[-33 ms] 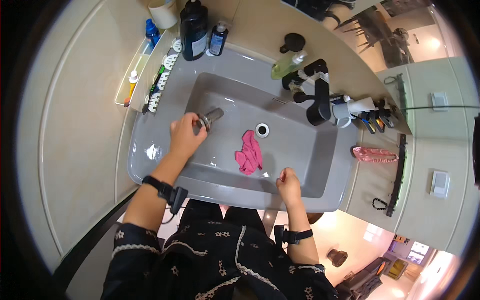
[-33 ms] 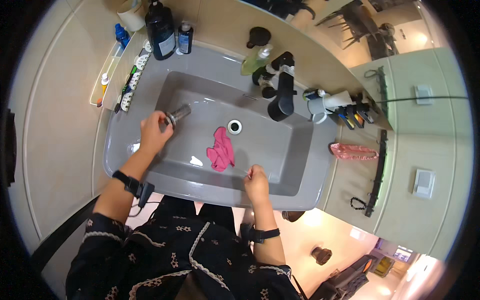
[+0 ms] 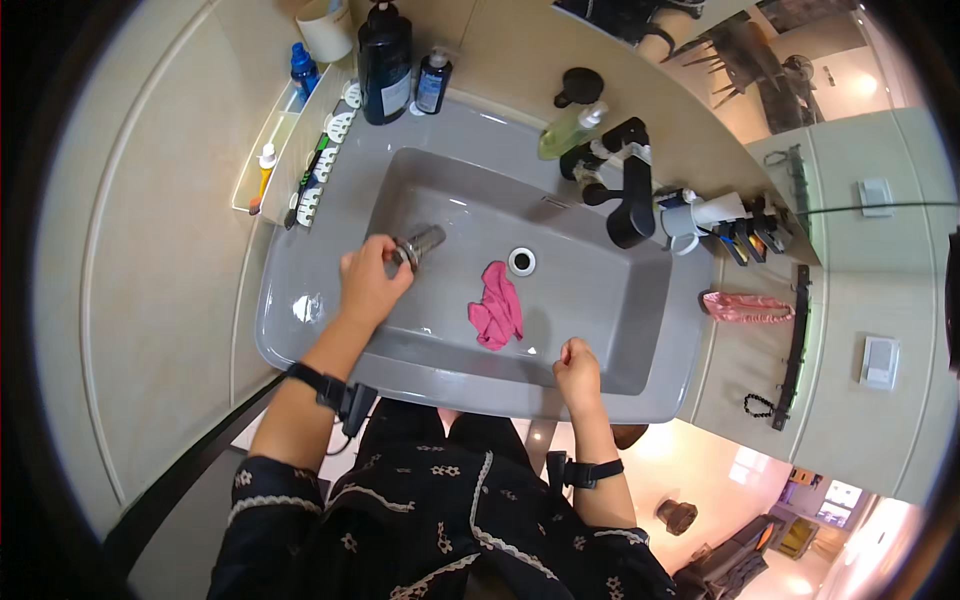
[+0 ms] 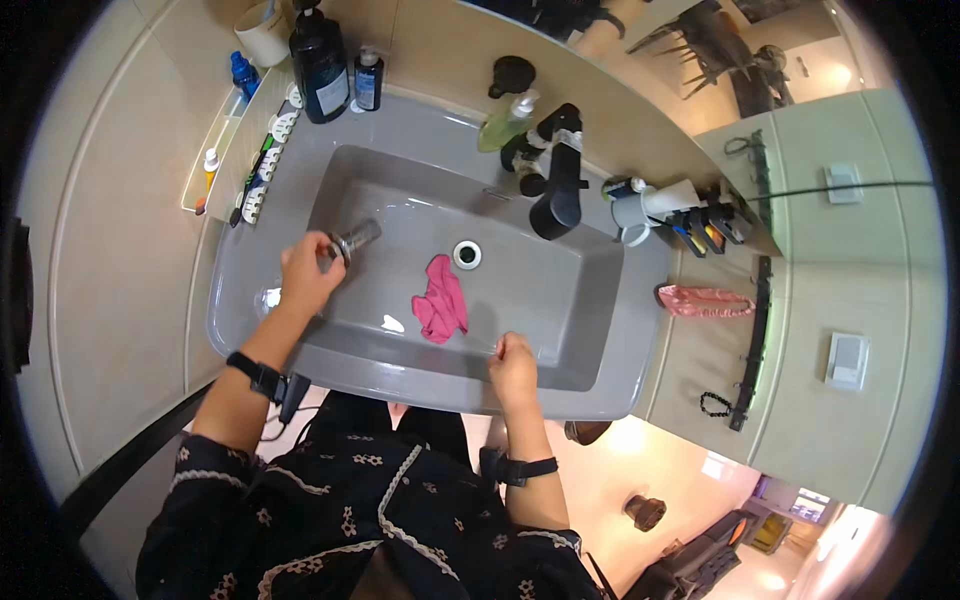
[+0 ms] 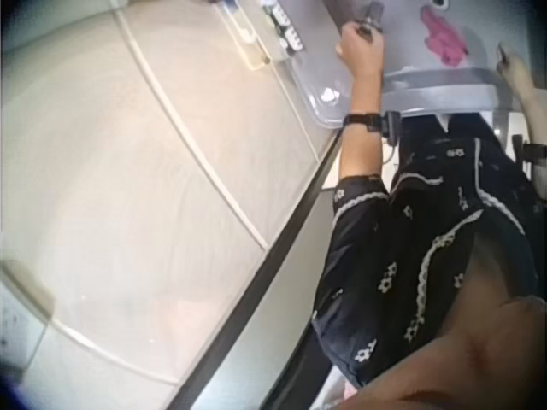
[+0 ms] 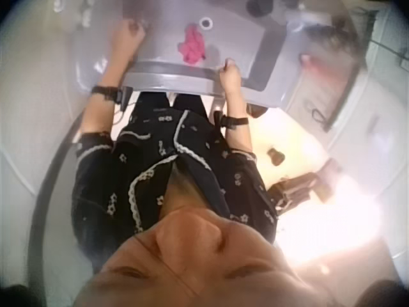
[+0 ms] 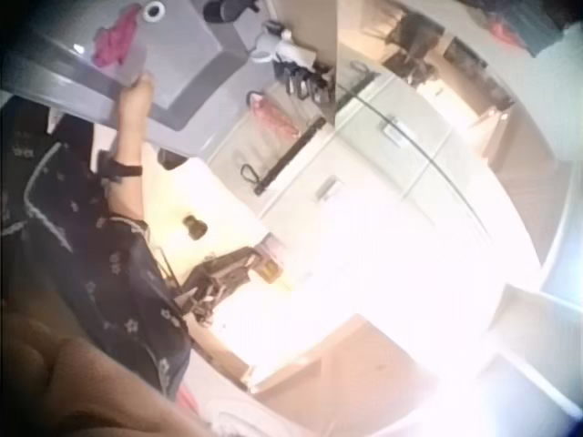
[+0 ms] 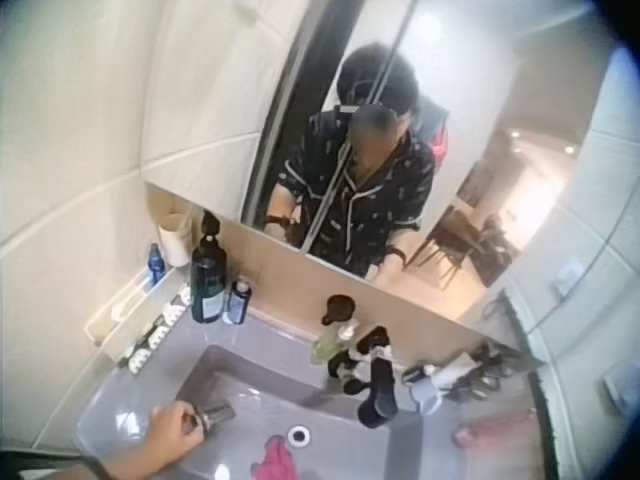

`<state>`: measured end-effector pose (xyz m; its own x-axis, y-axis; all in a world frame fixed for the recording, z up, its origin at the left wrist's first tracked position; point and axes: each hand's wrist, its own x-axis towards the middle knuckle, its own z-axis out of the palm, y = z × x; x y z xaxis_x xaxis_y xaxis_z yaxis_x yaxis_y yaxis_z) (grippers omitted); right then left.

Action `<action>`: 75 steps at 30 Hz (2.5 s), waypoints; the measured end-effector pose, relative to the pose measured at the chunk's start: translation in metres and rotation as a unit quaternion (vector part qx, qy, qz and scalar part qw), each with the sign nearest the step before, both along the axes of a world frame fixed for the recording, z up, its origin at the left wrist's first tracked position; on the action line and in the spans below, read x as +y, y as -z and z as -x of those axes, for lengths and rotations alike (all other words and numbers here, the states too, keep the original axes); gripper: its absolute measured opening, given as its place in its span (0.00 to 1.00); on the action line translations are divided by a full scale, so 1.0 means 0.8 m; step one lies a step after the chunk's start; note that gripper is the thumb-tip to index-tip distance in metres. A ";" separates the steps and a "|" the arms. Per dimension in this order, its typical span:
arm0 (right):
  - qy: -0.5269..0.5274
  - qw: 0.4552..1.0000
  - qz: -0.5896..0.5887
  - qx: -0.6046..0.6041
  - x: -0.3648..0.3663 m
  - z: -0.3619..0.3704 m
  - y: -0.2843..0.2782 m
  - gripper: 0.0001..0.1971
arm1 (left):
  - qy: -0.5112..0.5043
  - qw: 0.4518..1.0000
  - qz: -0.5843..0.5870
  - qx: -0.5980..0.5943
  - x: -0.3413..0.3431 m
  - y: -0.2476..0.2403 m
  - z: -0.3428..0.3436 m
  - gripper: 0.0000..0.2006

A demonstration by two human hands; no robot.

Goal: The person wipes a bathroom sink and faucet with a pink cloth, removes and cleans a sink strainer, then moves to a toilet, opens the lid, and uses a handheld sprayer to rinse the bowl.

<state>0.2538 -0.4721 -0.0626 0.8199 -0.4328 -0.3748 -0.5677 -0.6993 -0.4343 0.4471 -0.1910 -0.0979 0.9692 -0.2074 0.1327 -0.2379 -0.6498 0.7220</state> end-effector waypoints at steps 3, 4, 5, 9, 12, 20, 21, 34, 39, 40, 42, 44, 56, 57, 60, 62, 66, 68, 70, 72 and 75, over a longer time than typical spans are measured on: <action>0.018 0.999 0.030 0.040 -0.002 0.006 -0.005 0.14 | -0.032 0.998 -0.003 0.048 0.005 0.002 0.050 0.15; 0.022 0.997 0.004 0.076 -0.002 0.011 -0.006 0.16 | -0.035 0.998 -0.009 0.044 0.006 0.001 0.065 0.15; 0.018 0.997 -0.002 0.073 -0.003 0.021 -0.001 0.16 | -0.047 0.996 -0.018 0.075 0.007 0.000 0.079 0.14; -0.085 0.994 0.059 0.015 -0.021 0.053 0.023 0.22 | -0.080 0.993 -0.021 0.083 0.003 -0.009 0.124 0.14; -0.155 0.984 0.087 -0.004 -0.026 0.058 0.016 0.24 | -0.130 0.985 0.055 0.103 0.008 -0.023 0.150 0.12; -0.186 0.973 0.053 -0.123 -0.013 0.074 0.022 0.21 | -0.239 0.871 0.369 0.221 0.083 -0.056 0.238 0.06; -0.193 0.972 0.042 -0.128 -0.009 0.071 0.014 0.20 | -0.242 0.860 0.400 0.203 0.098 -0.067 0.252 0.06; -0.348 0.915 -0.202 -0.022 0.211 0.038 0.011 0.15 | -0.519 0.762 0.353 0.160 0.430 -0.056 0.517 0.07; -0.531 0.828 -0.176 0.028 0.447 0.028 -0.044 0.15 | -0.623 0.680 0.381 0.067 0.573 -0.051 0.602 0.05; -0.535 0.827 -0.166 0.035 0.489 0.027 -0.052 0.15 | -0.636 0.669 0.381 0.053 0.601 -0.045 0.615 0.05; -0.576 0.790 -0.207 0.038 0.570 0.022 -0.050 0.14 | -0.659 0.644 0.387 0.036 0.645 -0.042 0.640 0.06; -0.594 0.778 -0.200 0.035 0.641 0.015 -0.047 0.14 | -0.682 0.621 0.384 0.032 0.684 -0.041 0.656 0.06; -0.378 0.836 -0.392 0.070 0.956 -0.110 0.055 0.18 | -0.754 0.543 0.368 0.020 0.824 -0.015 0.645 0.07; -0.380 0.827 -0.402 0.101 0.979 -0.128 0.077 0.19 | -0.764 0.533 0.363 0.015 0.835 -0.010 0.637 0.07; -0.303 0.851 -0.394 0.168 1.054 -0.166 0.125 0.20 | -0.775 0.527 0.347 0.024 0.858 0.000 0.629 0.07; -0.264 0.859 -0.386 0.208 1.089 -0.199 0.172 0.21 | -0.781 0.519 0.347 0.021 0.870 -0.001 0.613 0.06; -0.270 0.869 -0.314 0.272 1.164 -0.228 0.288 0.27 | -0.838 0.435 0.324 0.061 0.887 -0.017 0.584 0.06; -0.241 0.870 -0.310 0.299 1.189 -0.238 0.326 0.31 | -0.831 0.453 0.313 0.076 0.897 -0.009 0.576 0.07; -0.210 0.878 -0.304 0.306 1.206 -0.245 0.375 0.33 | -0.841 0.434 0.308 0.102 0.912 0.000 0.540 0.07; -0.244 0.876 -0.243 0.339 1.232 -0.253 0.411 0.34 | -0.854 0.405 0.304 0.120 0.925 0.014 0.518 0.07; -0.218 0.883 -0.227 0.350 1.253 -0.253 0.499 0.36 | -0.829 0.432 0.319 0.159 0.951 0.042 0.478 0.11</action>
<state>0.4565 0.5303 -0.4616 0.3712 0.1911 -0.9087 -0.5283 -0.7613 -0.3759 0.0649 0.5697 -0.1313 -0.2936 0.7864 -0.5435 0.3492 0.6175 0.7048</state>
